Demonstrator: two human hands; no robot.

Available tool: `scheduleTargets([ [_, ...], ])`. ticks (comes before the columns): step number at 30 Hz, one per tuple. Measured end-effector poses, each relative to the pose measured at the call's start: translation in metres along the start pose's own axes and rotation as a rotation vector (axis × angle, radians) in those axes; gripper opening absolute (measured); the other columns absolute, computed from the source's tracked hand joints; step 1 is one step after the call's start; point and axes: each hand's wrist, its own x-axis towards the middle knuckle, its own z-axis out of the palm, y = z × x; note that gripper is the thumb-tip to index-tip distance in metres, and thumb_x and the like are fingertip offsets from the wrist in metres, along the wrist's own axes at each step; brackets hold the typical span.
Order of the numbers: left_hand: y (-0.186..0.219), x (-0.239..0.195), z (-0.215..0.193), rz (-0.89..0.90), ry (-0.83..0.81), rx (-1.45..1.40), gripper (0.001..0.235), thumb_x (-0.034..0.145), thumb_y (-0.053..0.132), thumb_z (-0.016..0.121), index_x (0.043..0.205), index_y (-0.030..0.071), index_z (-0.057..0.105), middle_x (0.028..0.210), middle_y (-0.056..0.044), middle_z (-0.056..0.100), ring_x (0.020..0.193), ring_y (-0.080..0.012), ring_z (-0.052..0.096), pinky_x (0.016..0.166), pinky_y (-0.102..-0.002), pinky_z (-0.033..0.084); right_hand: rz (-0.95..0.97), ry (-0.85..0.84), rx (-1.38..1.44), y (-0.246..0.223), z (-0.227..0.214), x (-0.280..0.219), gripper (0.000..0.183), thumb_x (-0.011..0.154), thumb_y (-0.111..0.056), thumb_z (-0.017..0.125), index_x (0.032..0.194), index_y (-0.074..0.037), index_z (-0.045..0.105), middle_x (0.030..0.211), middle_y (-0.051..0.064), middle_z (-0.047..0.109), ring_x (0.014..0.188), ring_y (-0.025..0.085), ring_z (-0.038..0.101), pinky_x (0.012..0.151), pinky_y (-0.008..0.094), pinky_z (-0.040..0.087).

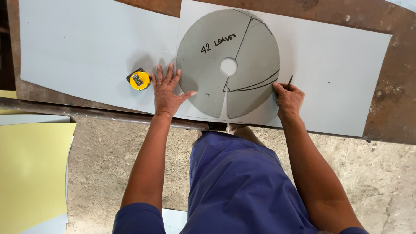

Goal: Trace a circular template onto a sheet of material using a metal scriber.

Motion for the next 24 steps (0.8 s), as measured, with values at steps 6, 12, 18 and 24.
scheduleTargets([
  [6, -0.0015, 0.0004, 0.0009, 0.041, 0.016, 0.024, 0.099, 0.078, 0.079, 0.07, 0.148, 0.008, 0.06, 0.166, 0.002, 0.041, 0.159, -0.0335, 0.01, 0.127, -0.061, 0.001, 0.02, -0.004, 0.004, -0.006, 0.0004, -0.0037, 0.022, 0.083, -0.016, 0.087, 0.092, 0.0, 0.077, 0.072, 0.004, 0.068, 0.054, 0.009, 0.051, 0.046, 0.025, 0.038],
  [12, 0.0023, -0.0009, -0.0038, 0.027, 0.017, -0.002, 0.098, 0.076, 0.078, 0.071, 0.146, 0.009, 0.061, 0.165, 0.002, 0.043, 0.159, -0.0326, 0.011, 0.127, -0.061, 0.001, 0.008, -0.006, -0.004, -0.0032, 0.0012, -0.0021, 0.022, 0.084, -0.018, 0.087, 0.092, 0.001, 0.078, 0.072, 0.003, 0.069, 0.054, 0.007, 0.054, 0.047, 0.023, 0.042],
  [18, -0.0005, -0.0023, -0.0018, 0.037, 0.019, -0.023, 0.096, 0.076, 0.077, 0.071, 0.143, 0.008, 0.064, 0.164, 0.002, 0.043, 0.159, -0.032, 0.01, 0.128, -0.059, 0.001, 0.019, -0.001, -0.004, -0.0059, 0.0014, -0.0029, 0.023, 0.083, -0.017, 0.087, 0.091, 0.001, 0.077, 0.07, 0.003, 0.068, 0.052, 0.008, 0.052, 0.045, 0.023, 0.04],
  [24, -0.0016, -0.0032, 0.0001, 0.05, 0.026, -0.002, 0.095, 0.077, 0.077, 0.071, 0.142, 0.008, 0.064, 0.165, 0.001, 0.043, 0.159, -0.0319, 0.01, 0.127, -0.059, 0.0, 0.029, 0.01, -0.007, -0.0045, 0.0019, -0.0017, 0.023, 0.083, -0.017, 0.087, 0.091, 0.002, 0.077, 0.07, 0.003, 0.067, 0.052, 0.008, 0.052, 0.044, 0.024, 0.039],
])
